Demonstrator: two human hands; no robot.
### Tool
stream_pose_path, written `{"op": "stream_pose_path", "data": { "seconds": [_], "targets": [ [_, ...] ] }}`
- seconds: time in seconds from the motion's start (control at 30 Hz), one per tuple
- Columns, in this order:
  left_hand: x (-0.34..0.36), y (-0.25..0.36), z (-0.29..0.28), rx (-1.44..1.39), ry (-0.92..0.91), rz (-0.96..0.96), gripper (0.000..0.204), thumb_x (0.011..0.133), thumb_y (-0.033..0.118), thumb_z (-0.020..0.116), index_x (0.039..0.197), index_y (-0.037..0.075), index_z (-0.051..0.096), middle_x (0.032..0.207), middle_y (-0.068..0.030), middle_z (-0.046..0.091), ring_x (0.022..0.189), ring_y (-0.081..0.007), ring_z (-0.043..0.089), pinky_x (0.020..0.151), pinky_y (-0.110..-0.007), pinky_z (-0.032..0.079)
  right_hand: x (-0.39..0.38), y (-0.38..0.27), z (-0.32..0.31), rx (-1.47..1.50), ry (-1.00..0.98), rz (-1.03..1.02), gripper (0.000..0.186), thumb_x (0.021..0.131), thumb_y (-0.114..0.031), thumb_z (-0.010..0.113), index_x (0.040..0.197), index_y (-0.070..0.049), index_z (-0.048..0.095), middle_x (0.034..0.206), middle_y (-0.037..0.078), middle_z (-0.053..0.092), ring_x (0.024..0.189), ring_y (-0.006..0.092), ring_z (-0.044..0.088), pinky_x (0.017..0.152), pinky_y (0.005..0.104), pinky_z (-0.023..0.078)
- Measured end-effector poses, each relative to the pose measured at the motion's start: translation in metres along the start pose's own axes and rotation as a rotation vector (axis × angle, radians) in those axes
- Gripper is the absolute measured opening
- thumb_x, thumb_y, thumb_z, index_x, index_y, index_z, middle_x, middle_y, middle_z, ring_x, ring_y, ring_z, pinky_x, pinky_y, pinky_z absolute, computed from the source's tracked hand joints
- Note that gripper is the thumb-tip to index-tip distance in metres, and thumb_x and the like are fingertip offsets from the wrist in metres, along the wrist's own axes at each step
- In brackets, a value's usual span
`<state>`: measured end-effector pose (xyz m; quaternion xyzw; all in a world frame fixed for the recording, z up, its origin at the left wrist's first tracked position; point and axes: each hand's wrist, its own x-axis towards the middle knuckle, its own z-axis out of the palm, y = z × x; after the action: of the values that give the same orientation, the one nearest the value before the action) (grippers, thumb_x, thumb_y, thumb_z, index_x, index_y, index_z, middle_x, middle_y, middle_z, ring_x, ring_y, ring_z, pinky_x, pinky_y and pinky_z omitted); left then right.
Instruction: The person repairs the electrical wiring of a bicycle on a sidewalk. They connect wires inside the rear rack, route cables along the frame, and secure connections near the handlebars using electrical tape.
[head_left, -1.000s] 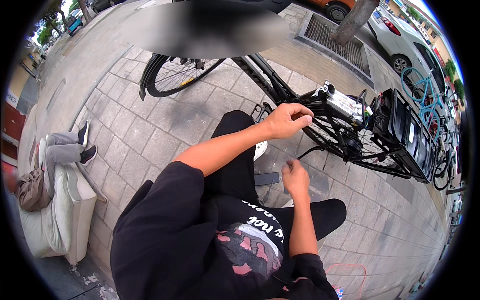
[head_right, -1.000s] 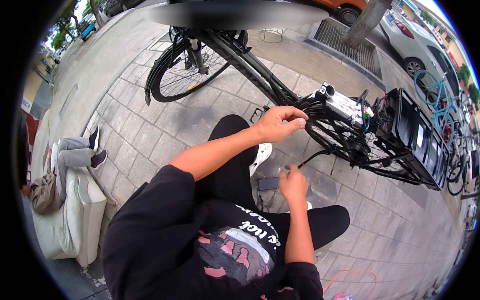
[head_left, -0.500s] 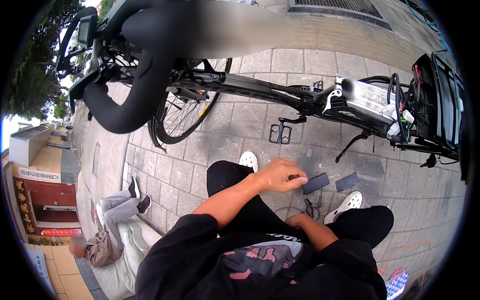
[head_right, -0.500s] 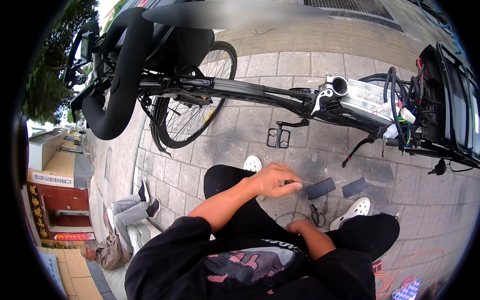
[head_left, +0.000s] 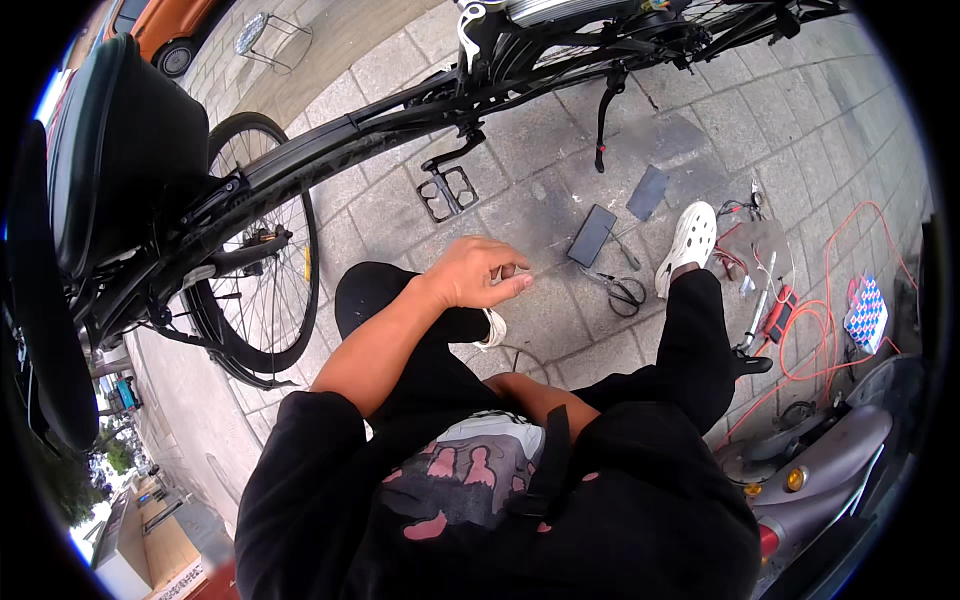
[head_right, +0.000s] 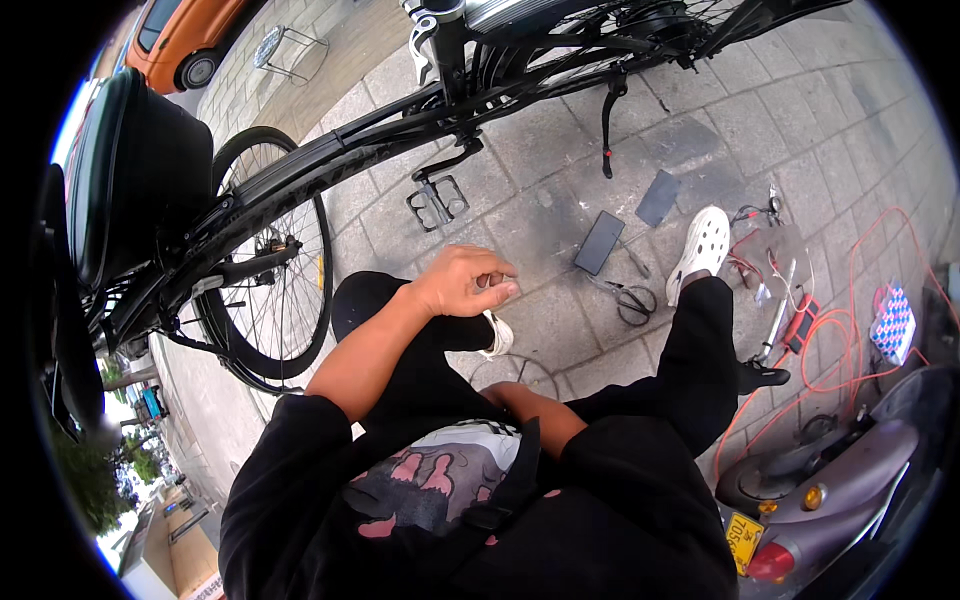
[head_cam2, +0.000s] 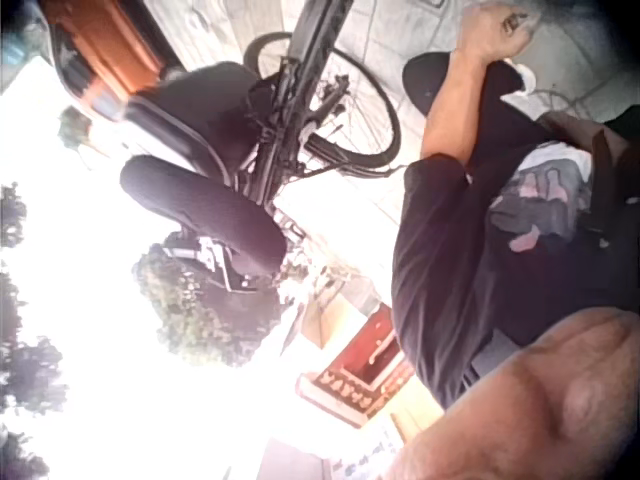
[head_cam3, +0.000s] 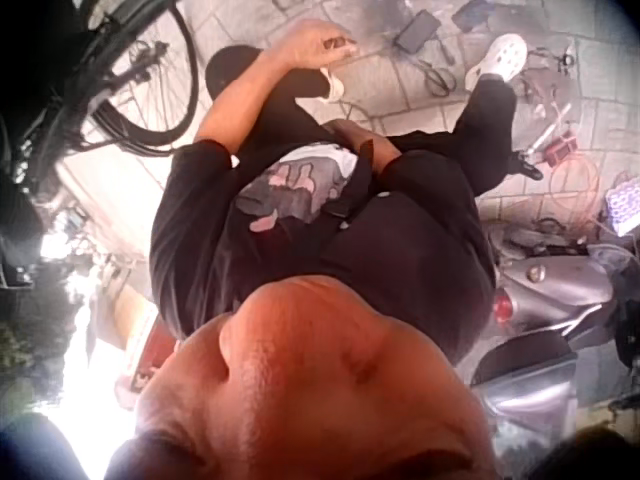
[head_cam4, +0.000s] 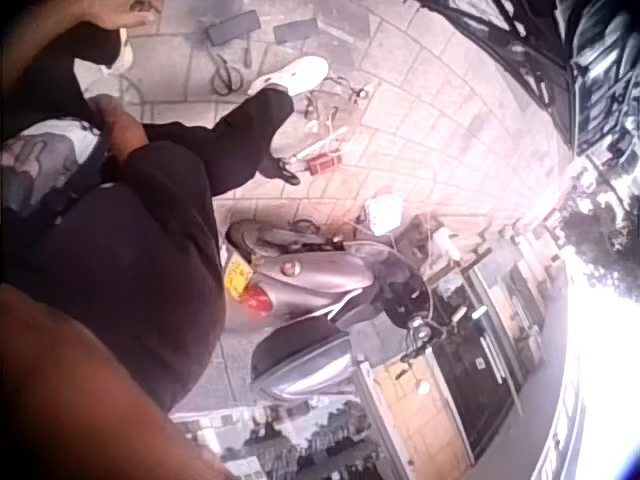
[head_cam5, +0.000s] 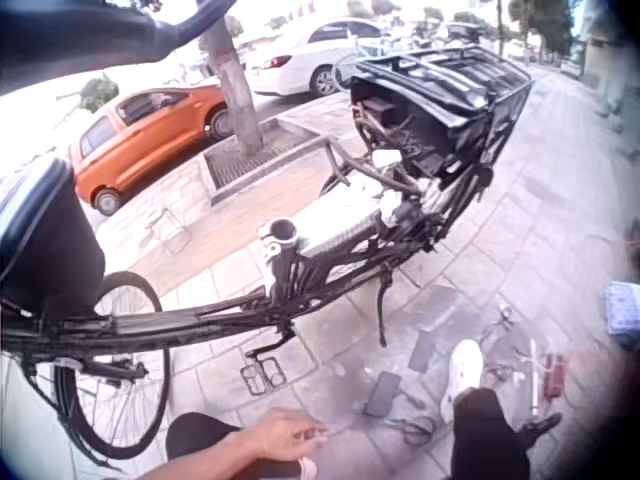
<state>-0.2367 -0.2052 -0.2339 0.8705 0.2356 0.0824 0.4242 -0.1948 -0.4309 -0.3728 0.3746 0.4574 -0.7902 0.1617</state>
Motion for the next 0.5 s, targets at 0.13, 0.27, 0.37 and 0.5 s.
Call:
{"op": "stream_pose_path", "data": {
  "seconds": [0.13, 0.27, 0.37, 0.5],
  "targets": [
    [-0.063, 0.006, -0.001, 0.0, 0.052, -0.015, 0.027, 0.095, 0.029, 0.076, 0.111, 0.007, 0.08, 0.081, -0.0071, 0.073, 0.068, -0.022, 0.067, 0.065, -0.037, 0.055, 0.042, 0.005, 0.041, -0.026, 0.217, -0.09, 0.044, 0.096, -0.037, 0.065, 0.128, -0.01, 0.078, 0.128, 0.02, 0.076, 0.116, 0.0352, 0.073, 0.1, 0.0471, 0.056],
    [-0.114, 0.016, -0.009, -0.053, 0.199, 0.045, 0.026, 0.097, 0.019, 0.069, 0.118, 0.006, 0.077, 0.098, -0.0104, 0.074, 0.077, -0.0223, 0.069, 0.072, -0.035, 0.056, 0.073, 0.06, 0.05, -0.19, 0.553, -0.195, 0.043, 0.095, -0.037, 0.065, 0.127, -0.01, 0.078, 0.128, 0.021, 0.076, 0.116, 0.0365, 0.073, 0.101, 0.0474, 0.056],
    [-0.139, 0.025, -0.012, -0.17, 0.478, 0.192, 0.028, 0.096, 0.008, 0.061, 0.119, 0.003, 0.076, 0.106, -0.0093, 0.073, 0.081, -0.0195, 0.07, 0.074, -0.032, 0.055, -0.021, 0.003, 0.048, -0.443, 0.681, 0.049, 0.041, 0.094, -0.038, 0.067, 0.118, -0.007, 0.081, 0.124, 0.025, 0.075, 0.117, 0.0418, 0.071, 0.103, 0.0489, 0.055],
    [-0.182, 0.021, -0.018, -0.466, 0.827, 0.193, 0.028, 0.095, 0.0, 0.055, 0.112, 0.0, 0.077, 0.105, -0.0057, 0.073, 0.082, -0.0148, 0.069, 0.074, -0.029, 0.055, -0.088, -0.046, 0.02, -0.666, 0.751, 0.21, 0.039, 0.093, -0.038, 0.07, 0.111, -0.005, 0.082, 0.118, 0.025, 0.077, 0.114, 0.0419, 0.072, 0.1, 0.0481, 0.056]
  ]
}}
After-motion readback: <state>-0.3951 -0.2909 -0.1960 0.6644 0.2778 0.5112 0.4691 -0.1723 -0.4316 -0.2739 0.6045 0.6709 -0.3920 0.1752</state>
